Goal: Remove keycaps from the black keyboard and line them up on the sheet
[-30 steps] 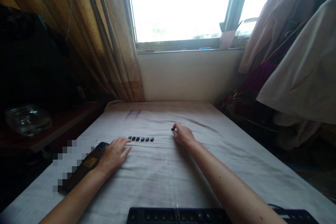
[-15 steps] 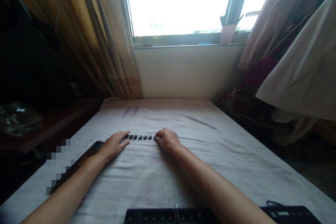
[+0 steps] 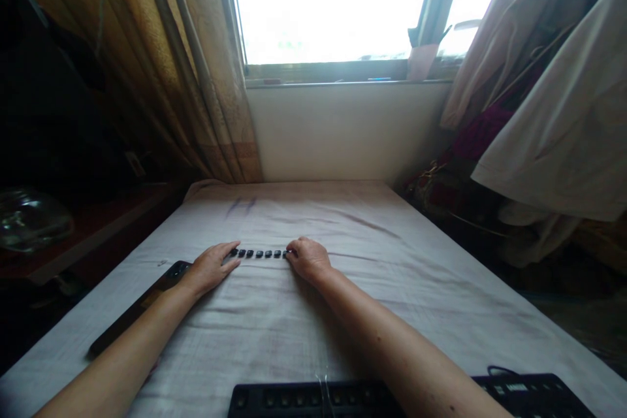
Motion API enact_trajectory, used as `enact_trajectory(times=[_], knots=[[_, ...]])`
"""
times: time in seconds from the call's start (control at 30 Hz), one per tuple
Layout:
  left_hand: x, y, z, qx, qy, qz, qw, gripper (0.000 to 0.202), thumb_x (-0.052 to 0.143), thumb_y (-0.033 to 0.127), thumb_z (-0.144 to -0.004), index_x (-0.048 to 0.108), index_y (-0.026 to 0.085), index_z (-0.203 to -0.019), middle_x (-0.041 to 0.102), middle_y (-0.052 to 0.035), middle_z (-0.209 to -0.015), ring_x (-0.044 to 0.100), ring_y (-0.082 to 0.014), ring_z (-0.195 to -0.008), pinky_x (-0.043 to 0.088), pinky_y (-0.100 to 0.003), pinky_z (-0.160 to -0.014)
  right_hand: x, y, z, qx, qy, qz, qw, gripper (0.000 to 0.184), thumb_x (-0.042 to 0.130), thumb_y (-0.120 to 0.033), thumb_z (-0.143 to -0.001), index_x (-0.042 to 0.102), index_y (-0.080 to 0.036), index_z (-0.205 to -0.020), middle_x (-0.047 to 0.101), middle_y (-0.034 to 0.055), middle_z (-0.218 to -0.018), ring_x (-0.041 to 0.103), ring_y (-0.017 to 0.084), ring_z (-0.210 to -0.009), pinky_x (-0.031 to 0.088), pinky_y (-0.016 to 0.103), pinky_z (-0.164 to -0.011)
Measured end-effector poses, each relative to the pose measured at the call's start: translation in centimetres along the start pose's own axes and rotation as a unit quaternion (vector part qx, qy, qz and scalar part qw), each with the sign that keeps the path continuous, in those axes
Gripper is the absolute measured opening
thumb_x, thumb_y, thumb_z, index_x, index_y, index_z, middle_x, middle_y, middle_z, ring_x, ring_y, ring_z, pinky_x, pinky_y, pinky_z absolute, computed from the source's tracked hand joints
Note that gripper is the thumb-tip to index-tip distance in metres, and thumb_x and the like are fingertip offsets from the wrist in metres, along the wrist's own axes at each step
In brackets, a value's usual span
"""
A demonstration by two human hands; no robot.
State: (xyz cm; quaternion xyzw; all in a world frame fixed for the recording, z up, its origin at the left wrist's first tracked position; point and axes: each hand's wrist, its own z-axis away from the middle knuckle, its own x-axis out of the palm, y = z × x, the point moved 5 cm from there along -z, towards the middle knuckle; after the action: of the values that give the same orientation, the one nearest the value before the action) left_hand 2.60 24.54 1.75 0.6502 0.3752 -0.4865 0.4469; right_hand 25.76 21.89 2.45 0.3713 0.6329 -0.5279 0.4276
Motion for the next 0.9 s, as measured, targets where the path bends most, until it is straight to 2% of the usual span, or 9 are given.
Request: enact_trajectory(times=[0.13,0.33,0.43,0.5,0.6,0.67,0.77,0.9], knots=[[0.1,-0.1,0.0,-0.003,-0.002,0.001,1.000,0.047,0.052,0.029,-0.086,0.053,0.014,-0.131,0.061,-0.0103,-0.129,0.055,-0.0225,-0.119,0.038,-0.030,-0.102,0.1,-0.1,0.0,0.000,-0.001,0.004,1.000,0.025,0.052,-0.031,-0.089,0.071,-0.024,-0.103,0.068,0.0065,-0.106,0.062,0.020,-0.096,0.043,0.026,-0.079],[0.1,0.0,0.3,-0.009,0.006,0.008,1.000,0.044,0.052,0.025,-0.088,0.051,0.015,-0.132,0.059,-0.0108,-0.131,0.053,-0.0223,-0.121,0.038,-0.031,-0.104,-0.7,0.0,0.4,0.004,-0.006,0.000,1.000,0.034,0.053,-0.025,-0.087,0.063,-0.020,-0.118,0.069,0.0074,-0.110,0.062,0.020,-0.099,0.044,0.027,-0.084],[0.0,0.2,0.3,-0.006,0.013,0.013,1.000,0.039,0.054,0.025,-0.090,0.053,0.015,-0.128,0.058,-0.0120,-0.129,0.054,-0.0237,-0.119,0.041,-0.039,-0.102,-1.8,0.4,2.1,-0.005,-0.015,-0.004,1.000,0.030,0.053,-0.021,-0.085,0.068,-0.020,-0.111,0.070,0.0077,-0.109,0.064,0.019,-0.096,0.045,0.026,-0.084],[-0.1,0.3,0.2,-0.003,0.016,0.016,1.000,0.034,0.056,0.029,-0.091,0.055,0.017,-0.123,0.058,-0.0105,-0.126,0.057,-0.0240,-0.112,0.046,-0.045,-0.095,-2.6,0.8,3.8,-0.015,-0.021,-0.008,1.000,0.028,0.054,-0.020,-0.084,0.070,-0.020,-0.106,0.070,0.0071,-0.107,0.065,0.018,-0.092,0.046,0.026,-0.082],[-0.1,0.2,-0.1,-0.001,0.018,0.017,1.000,0.031,0.057,0.032,-0.091,0.056,0.018,-0.119,0.058,-0.0087,-0.123,0.060,-0.0224,-0.103,0.051,-0.045,-0.086,-3.4,1.8,6.0,-0.017,-0.023,-0.011,1.000,0.026,0.055,-0.020,-0.082,0.072,-0.021,-0.102,0.071,0.0064,-0.104,0.067,0.018,-0.087,0.047,0.025,-0.079],[0.0,0.1,-0.2,-0.001,0.020,0.017,1.000,0.031,0.057,0.031,-0.091,0.056,0.018,-0.119,0.058,-0.0088,-0.122,0.061,-0.0219,-0.102,0.052,-0.044,-0.085,-3.7,2.4,6.5,-0.006,-0.016,-0.010,1.000,0.025,0.055,-0.020,-0.083,0.072,-0.021,-0.101,0.071,0.0072,-0.104,0.067,0.019,-0.086,0.047,0.026,-0.079],[0.3,-0.1,-0.5,-0.003,0.026,0.016,1.000,0.032,0.057,0.031,-0.091,0.056,0.018,-0.119,0.058,-0.0088,-0.122,0.061,-0.0221,-0.102,0.052,-0.044,-0.085,-3.7,2.7,5.1,0.012,-0.002,-0.011,1.000,0.026,0.053,-0.022,-0.085,0.072,-0.022,-0.103,0.072,0.0067,-0.105,0.067,0.020,-0.093,0.047,0.027,-0.081],[0.8,-0.6,-0.8,-0.009,0.038,0.015,0.999,0.033,0.057,0.031,-0.090,0.055,0.017,-0.120,0.058,-0.0089,-0.123,0.060,-0.0231,-0.104,0.051,-0.046,-0.087,-2.7,1.7,1.3,0.022,0.015,-0.009,1.000,0.032,0.047,-0.024,-0.090,0.067,-0.024,-0.115,0.070,0.0055,-0.113,0.064,0.020,-0.104,0.045,0.026,-0.086]])
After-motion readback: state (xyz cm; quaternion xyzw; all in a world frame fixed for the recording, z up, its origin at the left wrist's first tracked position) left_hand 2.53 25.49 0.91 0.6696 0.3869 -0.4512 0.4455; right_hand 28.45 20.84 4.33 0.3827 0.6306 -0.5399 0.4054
